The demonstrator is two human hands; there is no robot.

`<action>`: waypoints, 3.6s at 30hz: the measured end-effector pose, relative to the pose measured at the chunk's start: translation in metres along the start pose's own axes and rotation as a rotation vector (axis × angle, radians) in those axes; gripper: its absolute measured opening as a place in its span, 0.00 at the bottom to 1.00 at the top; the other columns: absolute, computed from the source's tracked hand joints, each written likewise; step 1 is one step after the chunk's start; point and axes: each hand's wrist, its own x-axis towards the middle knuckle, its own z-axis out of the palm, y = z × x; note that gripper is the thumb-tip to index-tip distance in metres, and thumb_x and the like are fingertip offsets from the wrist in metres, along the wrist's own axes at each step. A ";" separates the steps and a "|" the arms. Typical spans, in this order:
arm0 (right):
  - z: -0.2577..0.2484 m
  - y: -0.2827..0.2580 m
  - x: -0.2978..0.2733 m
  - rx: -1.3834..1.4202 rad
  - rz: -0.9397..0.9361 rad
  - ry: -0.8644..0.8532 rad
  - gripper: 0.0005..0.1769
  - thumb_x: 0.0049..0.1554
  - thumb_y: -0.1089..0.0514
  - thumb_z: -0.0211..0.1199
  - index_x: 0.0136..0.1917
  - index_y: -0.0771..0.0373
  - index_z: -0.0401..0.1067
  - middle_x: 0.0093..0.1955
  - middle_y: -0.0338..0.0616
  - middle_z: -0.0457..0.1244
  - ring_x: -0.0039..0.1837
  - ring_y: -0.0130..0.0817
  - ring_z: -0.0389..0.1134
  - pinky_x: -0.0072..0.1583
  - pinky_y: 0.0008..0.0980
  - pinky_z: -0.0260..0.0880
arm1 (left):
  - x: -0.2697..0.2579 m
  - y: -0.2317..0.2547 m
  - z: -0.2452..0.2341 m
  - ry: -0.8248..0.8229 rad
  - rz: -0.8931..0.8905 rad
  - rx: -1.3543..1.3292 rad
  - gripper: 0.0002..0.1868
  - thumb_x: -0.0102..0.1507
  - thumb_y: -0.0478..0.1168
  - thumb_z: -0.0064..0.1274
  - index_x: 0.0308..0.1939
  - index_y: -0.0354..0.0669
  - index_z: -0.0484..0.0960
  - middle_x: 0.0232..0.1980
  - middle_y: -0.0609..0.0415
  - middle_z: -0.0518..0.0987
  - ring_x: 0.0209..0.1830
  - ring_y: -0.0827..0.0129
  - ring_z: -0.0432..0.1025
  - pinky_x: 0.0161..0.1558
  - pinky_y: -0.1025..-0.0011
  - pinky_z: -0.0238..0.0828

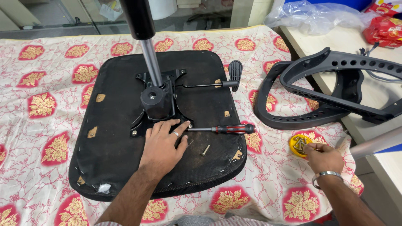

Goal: The person attaches a black metal chair base to the underside of a black chair seat using a screwdriver and screws. They align the base, insert screws, and tighten them to secure the components.

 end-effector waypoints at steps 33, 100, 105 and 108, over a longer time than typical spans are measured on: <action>0.054 -0.195 -0.159 0.322 -1.002 -0.904 0.10 0.59 0.53 0.67 0.48 0.62 0.79 0.37 0.40 0.68 0.39 0.30 0.68 0.43 0.30 0.70 | -0.031 0.082 0.014 0.350 -0.385 -0.378 0.19 0.60 0.36 0.61 0.55 0.44 0.85 0.57 0.45 0.82 0.68 0.50 0.70 0.67 0.56 0.65; 0.235 -0.401 -0.031 -0.007 -1.275 -0.621 0.09 0.56 0.60 0.72 0.49 0.64 0.80 0.46 0.47 0.73 0.48 0.33 0.76 0.53 0.30 0.77 | 0.028 0.043 0.028 0.213 -0.332 0.024 0.10 0.64 0.42 0.58 0.45 0.43 0.87 0.46 0.56 0.78 0.47 0.66 0.71 0.49 0.64 0.66; 0.233 -0.405 -0.033 0.004 -1.361 -0.611 0.08 0.55 0.61 0.73 0.47 0.66 0.79 0.44 0.50 0.72 0.46 0.37 0.75 0.51 0.33 0.76 | 0.027 0.042 0.028 0.215 -0.325 0.020 0.10 0.65 0.43 0.58 0.46 0.43 0.87 0.46 0.56 0.78 0.47 0.66 0.70 0.51 0.63 0.66; 0.235 -0.406 -0.034 0.011 -1.337 -0.632 0.08 0.55 0.61 0.73 0.46 0.66 0.79 0.43 0.50 0.72 0.45 0.38 0.75 0.50 0.35 0.76 | 0.028 0.043 0.028 0.201 -0.332 0.020 0.10 0.65 0.42 0.57 0.46 0.44 0.87 0.47 0.57 0.78 0.48 0.65 0.70 0.51 0.63 0.66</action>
